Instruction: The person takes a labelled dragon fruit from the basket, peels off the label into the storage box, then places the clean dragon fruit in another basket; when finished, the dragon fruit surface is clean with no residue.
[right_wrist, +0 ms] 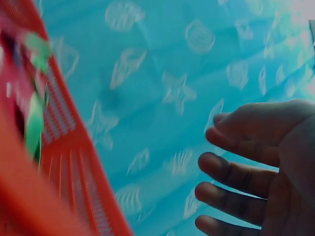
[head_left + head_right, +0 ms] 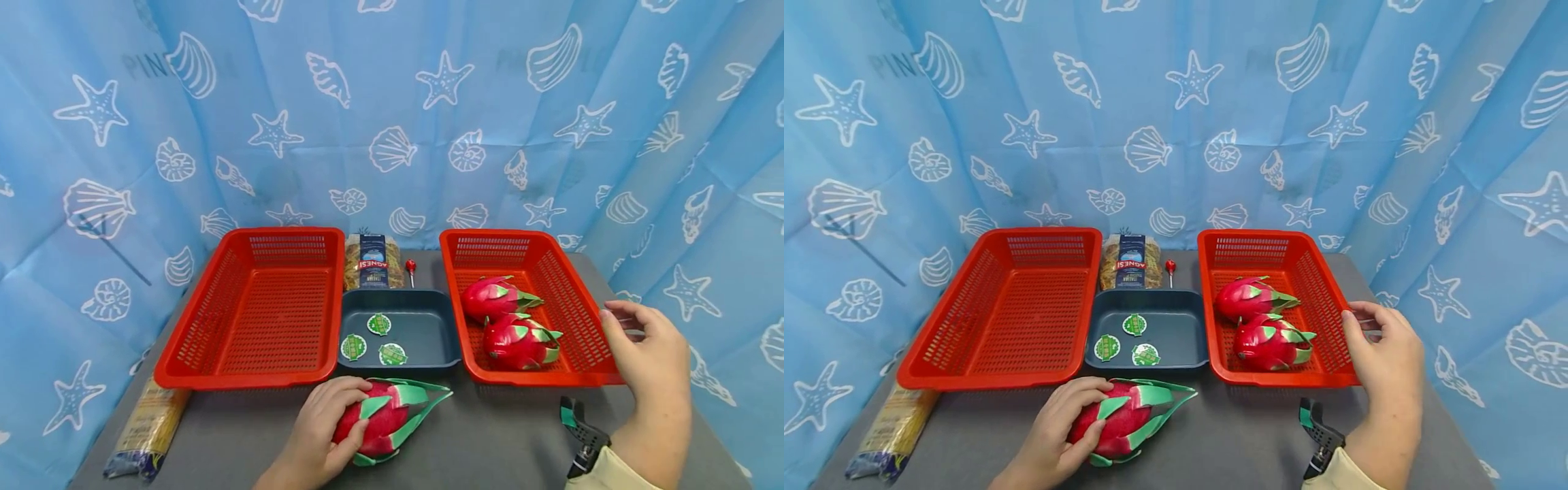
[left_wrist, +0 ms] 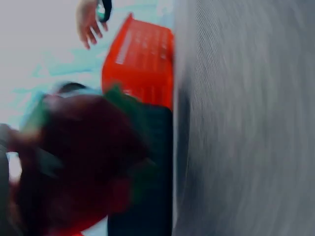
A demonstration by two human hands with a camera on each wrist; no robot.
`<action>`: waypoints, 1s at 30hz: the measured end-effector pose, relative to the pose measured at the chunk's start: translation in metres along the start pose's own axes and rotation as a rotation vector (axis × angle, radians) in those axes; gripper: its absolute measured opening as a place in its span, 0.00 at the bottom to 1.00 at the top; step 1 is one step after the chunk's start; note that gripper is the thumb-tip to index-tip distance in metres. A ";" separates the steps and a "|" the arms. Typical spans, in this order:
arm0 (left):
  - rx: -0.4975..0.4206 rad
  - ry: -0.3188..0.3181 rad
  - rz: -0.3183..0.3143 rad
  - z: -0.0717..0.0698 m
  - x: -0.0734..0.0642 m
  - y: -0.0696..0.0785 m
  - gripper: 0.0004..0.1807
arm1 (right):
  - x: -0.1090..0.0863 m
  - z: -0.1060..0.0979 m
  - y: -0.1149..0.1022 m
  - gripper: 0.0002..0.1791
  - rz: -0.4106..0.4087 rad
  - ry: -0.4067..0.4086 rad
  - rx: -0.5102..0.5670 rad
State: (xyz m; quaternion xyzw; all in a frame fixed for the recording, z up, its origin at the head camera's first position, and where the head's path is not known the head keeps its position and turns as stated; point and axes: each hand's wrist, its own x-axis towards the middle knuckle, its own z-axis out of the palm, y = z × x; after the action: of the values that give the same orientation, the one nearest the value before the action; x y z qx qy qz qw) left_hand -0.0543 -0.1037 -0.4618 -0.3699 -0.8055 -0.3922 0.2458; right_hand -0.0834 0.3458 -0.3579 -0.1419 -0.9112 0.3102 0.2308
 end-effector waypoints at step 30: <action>0.077 -0.133 0.085 -0.021 0.314 -0.041 0.12 | 0.014 0.039 0.072 0.27 0.380 -0.031 0.082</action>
State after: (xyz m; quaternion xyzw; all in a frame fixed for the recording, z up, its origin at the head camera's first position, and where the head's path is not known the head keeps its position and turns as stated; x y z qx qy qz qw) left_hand -0.2745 -0.0113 -0.2534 -0.4191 -0.8183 -0.3246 0.2222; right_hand -0.1065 0.3874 -0.4263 -0.2972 -0.8581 0.3871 0.1598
